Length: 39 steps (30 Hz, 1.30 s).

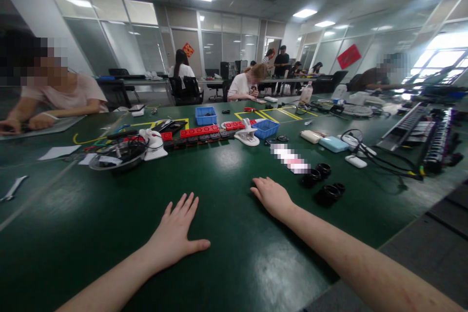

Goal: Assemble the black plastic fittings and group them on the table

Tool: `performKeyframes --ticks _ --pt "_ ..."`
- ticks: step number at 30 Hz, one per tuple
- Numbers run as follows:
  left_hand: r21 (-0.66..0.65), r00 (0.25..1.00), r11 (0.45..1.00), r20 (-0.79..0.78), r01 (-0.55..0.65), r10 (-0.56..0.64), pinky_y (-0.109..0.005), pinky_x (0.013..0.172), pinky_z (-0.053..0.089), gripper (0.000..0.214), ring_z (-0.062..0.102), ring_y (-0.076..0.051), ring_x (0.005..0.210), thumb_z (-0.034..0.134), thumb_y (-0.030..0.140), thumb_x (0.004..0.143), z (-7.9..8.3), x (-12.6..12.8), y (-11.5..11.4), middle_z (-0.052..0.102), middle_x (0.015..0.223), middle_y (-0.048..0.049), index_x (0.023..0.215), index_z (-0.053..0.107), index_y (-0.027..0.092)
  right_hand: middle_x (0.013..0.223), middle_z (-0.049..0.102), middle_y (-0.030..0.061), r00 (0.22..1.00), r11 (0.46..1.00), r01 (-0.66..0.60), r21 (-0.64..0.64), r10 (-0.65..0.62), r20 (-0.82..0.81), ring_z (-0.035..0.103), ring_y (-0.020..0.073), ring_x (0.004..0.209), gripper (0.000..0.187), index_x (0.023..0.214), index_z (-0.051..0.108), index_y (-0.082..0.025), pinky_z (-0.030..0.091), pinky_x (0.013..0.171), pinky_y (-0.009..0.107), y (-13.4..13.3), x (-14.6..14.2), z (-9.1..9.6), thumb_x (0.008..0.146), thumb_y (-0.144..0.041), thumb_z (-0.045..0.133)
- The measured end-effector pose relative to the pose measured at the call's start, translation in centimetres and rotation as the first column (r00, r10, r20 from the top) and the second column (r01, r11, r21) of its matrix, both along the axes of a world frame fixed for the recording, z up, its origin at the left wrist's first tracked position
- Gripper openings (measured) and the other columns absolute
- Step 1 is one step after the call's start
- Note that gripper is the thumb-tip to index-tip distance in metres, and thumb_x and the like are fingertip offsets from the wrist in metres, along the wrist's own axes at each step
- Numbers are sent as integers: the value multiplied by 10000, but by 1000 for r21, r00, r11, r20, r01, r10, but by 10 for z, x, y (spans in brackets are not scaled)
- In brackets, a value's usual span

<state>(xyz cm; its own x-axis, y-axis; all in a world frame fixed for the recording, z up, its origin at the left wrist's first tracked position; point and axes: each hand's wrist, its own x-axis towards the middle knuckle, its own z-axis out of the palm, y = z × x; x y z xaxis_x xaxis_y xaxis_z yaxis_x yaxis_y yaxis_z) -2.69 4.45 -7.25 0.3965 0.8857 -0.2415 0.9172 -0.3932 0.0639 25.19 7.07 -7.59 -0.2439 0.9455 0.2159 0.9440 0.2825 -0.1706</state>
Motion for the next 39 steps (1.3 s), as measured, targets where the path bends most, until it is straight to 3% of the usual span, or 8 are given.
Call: performKeyframes --ticks 3,12,21,31,39 --pt "0 1000 1000 -5 -1 1 -525 1059 93 1064 15 -303 1338 336 817 631 1 0 0 11 1457 -103 1401 94 123 1025 573 128 998 999 5 42 -7 61 499 260 969 304 997 626 -160 373 857 406 -9 2 6 890 -317 390" --pt "33 999 999 38 14 -15 -533 1056 108 1030 36 -311 1335 351 801 646 -7 -3 2 31 1457 -107 1402 115 142 963 514 144 997 997 66 51 -68 41 483 232 859 375 1185 529 -103 437 768 356 -36 20 0 831 -151 416" --pt "30 999 1000 54 -3 2 -534 1057 110 1020 52 -318 1334 387 784 649 -7 -4 1 48 1459 -110 1400 136 141 906 542 97 979 997 -2 75 17 -201 527 214 830 245 1022 616 -180 487 730 378 -77 55 -1 801 -189 508" --pt "43 1000 999 29 5 -6 -533 1056 116 1027 56 -314 1338 365 793 652 -11 -5 3 50 1462 -106 1404 104 144 993 561 98 974 997 -69 38 76 -215 541 219 915 285 1070 608 -250 492 776 385 -116 88 -3 822 -196 478" --pt "73 999 997 29 24 -26 -536 1049 128 999 64 -320 1338 367 774 670 -17 -9 5 55 1461 -105 1405 112 148 1063 560 106 985 994 3 114 17 -173 543 236 952 286 1103 590 -266 483 788 409 -135 124 -15 845 -289 467"
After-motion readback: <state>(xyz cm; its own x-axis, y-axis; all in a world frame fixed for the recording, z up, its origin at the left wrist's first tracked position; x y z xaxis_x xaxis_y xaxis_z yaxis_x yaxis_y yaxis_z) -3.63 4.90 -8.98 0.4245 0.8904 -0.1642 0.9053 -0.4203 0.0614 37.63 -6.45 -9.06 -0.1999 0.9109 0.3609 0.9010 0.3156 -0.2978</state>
